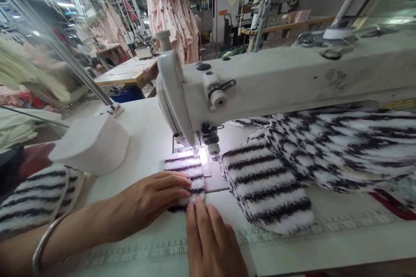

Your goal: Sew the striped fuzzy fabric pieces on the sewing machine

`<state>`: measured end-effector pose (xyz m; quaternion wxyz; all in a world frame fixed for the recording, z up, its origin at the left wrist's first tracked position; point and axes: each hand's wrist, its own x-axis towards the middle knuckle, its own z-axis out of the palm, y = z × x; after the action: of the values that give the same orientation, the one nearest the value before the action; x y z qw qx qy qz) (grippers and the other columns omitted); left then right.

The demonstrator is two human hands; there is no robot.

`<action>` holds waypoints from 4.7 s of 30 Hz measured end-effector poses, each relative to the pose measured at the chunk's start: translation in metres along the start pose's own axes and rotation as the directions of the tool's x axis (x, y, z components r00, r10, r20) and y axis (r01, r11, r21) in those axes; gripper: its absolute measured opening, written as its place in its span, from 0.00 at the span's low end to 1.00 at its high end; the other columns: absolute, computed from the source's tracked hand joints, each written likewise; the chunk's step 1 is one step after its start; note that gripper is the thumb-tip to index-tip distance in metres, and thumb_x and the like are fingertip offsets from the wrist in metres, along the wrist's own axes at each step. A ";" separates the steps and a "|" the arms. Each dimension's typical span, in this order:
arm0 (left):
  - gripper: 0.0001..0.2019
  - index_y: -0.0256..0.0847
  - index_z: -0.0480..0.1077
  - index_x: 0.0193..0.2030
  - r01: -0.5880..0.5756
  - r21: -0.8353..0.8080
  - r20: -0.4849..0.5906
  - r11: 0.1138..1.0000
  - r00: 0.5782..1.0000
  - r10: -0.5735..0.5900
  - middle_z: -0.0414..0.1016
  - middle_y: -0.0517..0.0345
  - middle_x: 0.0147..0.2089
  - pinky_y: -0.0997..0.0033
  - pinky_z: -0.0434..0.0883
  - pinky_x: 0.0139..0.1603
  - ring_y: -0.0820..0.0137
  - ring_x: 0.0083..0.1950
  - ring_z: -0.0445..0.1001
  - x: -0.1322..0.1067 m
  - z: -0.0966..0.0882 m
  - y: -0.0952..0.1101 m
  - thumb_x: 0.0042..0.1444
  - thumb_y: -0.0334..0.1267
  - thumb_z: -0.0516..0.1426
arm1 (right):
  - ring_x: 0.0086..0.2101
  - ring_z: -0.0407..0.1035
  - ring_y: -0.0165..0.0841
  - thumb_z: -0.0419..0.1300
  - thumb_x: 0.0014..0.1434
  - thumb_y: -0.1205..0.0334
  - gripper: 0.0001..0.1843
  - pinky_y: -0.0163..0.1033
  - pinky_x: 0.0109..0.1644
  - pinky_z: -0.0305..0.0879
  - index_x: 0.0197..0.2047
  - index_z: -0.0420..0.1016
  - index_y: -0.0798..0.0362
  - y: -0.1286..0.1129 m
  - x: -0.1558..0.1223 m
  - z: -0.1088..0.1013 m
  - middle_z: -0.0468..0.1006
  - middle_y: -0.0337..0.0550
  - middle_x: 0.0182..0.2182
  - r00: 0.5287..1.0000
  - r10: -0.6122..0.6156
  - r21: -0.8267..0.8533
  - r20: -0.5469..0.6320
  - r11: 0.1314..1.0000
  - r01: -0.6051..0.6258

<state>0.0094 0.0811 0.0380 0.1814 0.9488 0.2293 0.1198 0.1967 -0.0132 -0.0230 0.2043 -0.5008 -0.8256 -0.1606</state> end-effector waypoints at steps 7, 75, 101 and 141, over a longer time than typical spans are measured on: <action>0.10 0.34 0.68 0.49 -0.015 0.007 -0.110 1.000 0.994 0.015 0.72 0.47 0.54 0.67 0.70 0.58 0.67 0.57 0.69 0.010 -0.002 -0.020 0.64 0.27 0.49 | 0.52 0.65 0.39 0.39 0.62 0.77 0.26 0.42 0.47 0.61 0.53 0.73 0.57 0.007 0.024 0.008 0.75 0.46 0.52 0.994 0.104 0.051 -0.030 0.993 -0.102; 0.12 0.37 0.64 0.51 0.265 0.106 -0.260 0.958 0.938 -0.230 0.68 0.48 0.45 0.54 0.74 0.43 0.61 0.46 0.67 0.023 0.022 -0.014 0.61 0.33 0.52 | 0.48 0.67 0.45 0.46 0.56 0.77 0.27 0.50 0.46 0.71 0.54 0.71 0.49 0.041 0.064 0.014 0.72 0.52 0.48 0.996 0.087 0.037 0.028 0.995 -0.088; 0.08 0.39 0.71 0.46 0.018 0.037 -0.213 0.999 0.977 -0.010 0.75 0.52 0.48 0.66 0.72 0.50 0.67 0.49 0.72 0.001 0.011 -0.014 0.61 0.29 0.55 | 0.57 0.59 0.42 0.41 0.53 0.83 0.33 0.47 0.55 0.66 0.59 0.66 0.57 0.009 0.012 0.004 0.67 0.53 0.56 0.976 0.215 0.114 0.019 0.970 -0.215; 0.07 0.36 0.64 0.34 0.361 0.411 -0.232 0.837 0.929 -0.287 0.67 0.51 0.35 0.65 0.70 0.33 0.66 0.33 0.64 0.043 0.013 -0.034 0.55 0.22 0.49 | 0.58 0.59 0.47 0.44 0.60 0.74 0.25 0.50 0.53 0.69 0.59 0.64 0.57 0.028 0.018 0.027 0.63 0.60 0.58 0.999 -0.010 -0.071 -0.037 0.997 0.008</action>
<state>0.0377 0.1263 0.0185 -0.0429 0.8991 0.4222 0.1073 0.2094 0.0255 -0.0358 0.2010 -0.5010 -0.8177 -0.2000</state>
